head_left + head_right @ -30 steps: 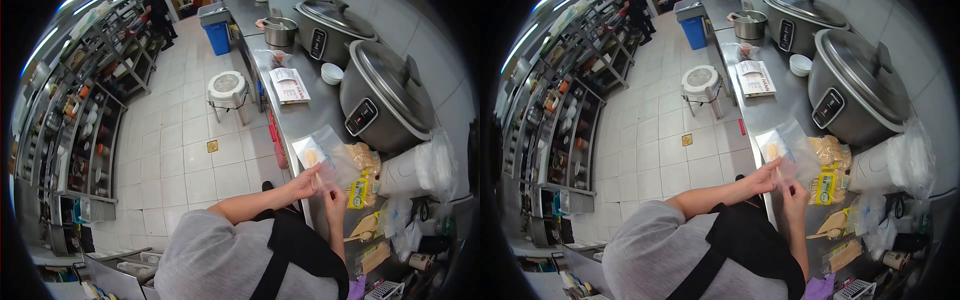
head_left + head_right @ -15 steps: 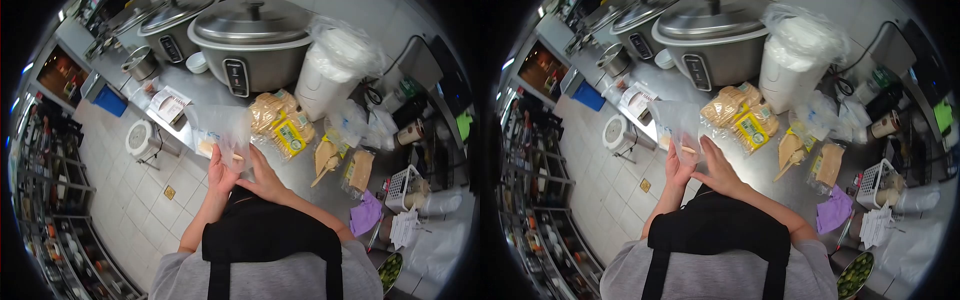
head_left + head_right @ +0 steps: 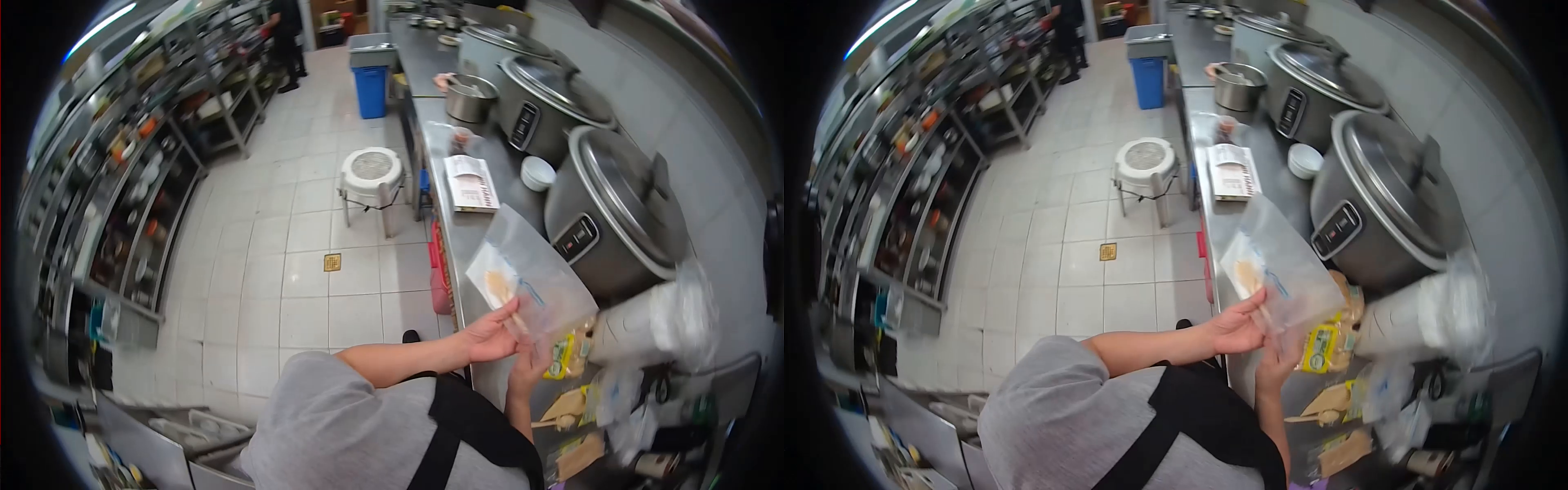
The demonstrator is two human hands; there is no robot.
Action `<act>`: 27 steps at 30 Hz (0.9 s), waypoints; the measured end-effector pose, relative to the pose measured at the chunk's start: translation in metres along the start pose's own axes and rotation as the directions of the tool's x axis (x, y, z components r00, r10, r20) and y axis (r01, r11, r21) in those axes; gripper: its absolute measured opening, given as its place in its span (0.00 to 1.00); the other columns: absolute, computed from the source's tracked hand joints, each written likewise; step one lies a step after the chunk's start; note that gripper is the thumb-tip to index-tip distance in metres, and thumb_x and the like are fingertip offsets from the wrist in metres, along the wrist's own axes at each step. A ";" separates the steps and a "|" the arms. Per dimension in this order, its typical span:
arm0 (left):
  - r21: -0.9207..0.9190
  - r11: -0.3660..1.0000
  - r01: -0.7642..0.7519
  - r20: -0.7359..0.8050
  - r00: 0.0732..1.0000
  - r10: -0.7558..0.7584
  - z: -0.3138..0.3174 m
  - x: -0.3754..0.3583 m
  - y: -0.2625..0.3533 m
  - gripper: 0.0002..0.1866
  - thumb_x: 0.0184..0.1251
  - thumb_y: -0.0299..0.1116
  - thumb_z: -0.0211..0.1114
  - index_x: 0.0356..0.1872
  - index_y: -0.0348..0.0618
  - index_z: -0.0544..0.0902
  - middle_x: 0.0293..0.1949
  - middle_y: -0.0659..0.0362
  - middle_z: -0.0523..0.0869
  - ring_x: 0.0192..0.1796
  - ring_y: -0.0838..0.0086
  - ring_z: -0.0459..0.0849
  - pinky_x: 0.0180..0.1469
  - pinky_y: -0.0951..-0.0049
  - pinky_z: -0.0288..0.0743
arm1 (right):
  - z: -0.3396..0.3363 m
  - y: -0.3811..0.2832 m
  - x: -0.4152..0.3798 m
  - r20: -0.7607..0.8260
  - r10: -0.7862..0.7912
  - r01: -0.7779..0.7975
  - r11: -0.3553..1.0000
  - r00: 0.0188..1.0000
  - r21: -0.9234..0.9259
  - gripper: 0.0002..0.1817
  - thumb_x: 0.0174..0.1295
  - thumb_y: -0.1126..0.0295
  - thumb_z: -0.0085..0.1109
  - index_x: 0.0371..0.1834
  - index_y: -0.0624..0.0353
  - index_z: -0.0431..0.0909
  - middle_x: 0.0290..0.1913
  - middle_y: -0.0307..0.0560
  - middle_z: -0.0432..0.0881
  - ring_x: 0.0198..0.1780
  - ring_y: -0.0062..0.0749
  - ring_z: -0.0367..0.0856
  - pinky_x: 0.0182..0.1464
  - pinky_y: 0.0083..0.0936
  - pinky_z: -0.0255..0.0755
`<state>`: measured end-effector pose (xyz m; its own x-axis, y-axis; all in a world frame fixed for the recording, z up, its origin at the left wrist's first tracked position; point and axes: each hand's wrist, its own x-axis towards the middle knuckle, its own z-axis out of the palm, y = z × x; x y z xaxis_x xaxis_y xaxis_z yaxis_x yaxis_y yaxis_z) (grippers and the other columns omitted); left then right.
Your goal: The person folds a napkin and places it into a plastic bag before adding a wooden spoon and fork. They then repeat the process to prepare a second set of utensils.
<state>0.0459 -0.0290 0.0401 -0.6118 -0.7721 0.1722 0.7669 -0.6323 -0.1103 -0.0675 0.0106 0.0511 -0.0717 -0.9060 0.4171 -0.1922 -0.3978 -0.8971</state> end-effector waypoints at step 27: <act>0.243 0.966 0.091 0.034 0.994 -0.102 -0.015 -0.023 0.020 0.29 0.62 0.38 0.57 0.63 0.48 0.58 0.61 0.57 0.65 0.65 0.64 0.60 0.64 0.48 0.53 | -0.059 -0.150 0.110 0.329 -0.202 0.260 0.955 0.923 -0.142 0.09 0.57 0.80 0.48 0.39 0.71 0.75 0.38 0.48 0.77 0.39 0.25 0.74 0.41 0.18 0.67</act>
<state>0.0725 -0.0245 0.0192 -0.6798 -0.7009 0.2158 0.7323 -0.6650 0.1468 -0.1047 -0.0211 0.2405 0.2942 -0.8030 0.5183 -0.3414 -0.5948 -0.7277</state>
